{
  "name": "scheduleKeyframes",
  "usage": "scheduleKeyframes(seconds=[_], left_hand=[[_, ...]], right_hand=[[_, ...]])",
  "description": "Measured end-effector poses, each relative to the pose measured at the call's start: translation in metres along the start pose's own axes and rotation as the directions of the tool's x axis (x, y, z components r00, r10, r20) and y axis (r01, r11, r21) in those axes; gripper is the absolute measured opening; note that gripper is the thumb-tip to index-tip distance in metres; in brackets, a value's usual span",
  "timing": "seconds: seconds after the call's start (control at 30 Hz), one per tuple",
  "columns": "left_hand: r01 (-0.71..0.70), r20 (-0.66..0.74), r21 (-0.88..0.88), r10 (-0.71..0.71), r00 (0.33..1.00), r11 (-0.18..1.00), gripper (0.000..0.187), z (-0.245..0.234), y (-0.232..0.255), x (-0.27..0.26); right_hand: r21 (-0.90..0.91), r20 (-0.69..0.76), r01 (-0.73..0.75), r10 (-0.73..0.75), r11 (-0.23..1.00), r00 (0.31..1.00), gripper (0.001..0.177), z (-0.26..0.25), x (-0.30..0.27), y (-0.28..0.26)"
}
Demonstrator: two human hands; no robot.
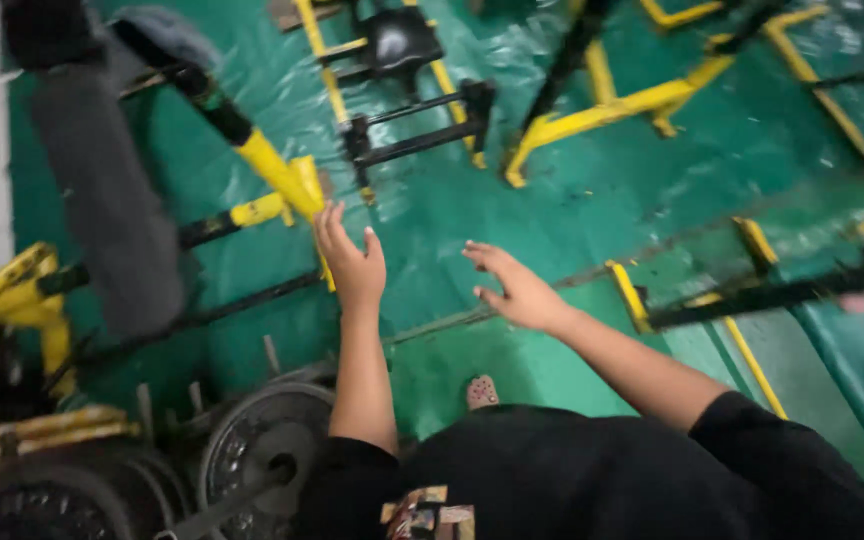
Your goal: Cleaning and organizing weight plates in a gym setting.
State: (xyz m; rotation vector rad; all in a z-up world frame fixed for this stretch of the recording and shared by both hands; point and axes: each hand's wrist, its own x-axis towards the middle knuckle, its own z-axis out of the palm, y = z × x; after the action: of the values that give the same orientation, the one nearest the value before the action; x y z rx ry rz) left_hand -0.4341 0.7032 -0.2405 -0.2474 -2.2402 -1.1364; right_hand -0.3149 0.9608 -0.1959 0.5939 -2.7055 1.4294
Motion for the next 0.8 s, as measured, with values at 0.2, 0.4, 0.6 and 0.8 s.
scheduleKeyframes(seconds=[0.2,0.4,0.6,0.8], left_hand=[[0.13,-0.083,0.025,-0.127,0.988,0.991,0.056,-0.051,-0.013,0.045],[0.291,-0.159,0.15,-0.267,0.95,0.945,0.057,-0.069,-0.045,0.072],[0.24,-0.223,0.368,-0.165,0.961,0.898,0.051,-0.072,-0.06,0.166],[0.335,-0.262,0.374,-0.248,0.933,0.865,0.054,-0.057,-0.055,0.23]], right_hand=[[0.044,0.038,0.214,-0.216,0.976,0.976,0.056,0.025,0.149,0.064],[0.136,0.2,0.182,-0.206,0.974,0.958,0.057,0.066,0.347,0.073],[-0.018,0.152,0.39,-0.383,0.921,0.911,0.066,0.101,0.546,0.083],[0.002,0.34,0.376,-0.354,0.927,0.871,0.07,0.167,0.669,0.142]])
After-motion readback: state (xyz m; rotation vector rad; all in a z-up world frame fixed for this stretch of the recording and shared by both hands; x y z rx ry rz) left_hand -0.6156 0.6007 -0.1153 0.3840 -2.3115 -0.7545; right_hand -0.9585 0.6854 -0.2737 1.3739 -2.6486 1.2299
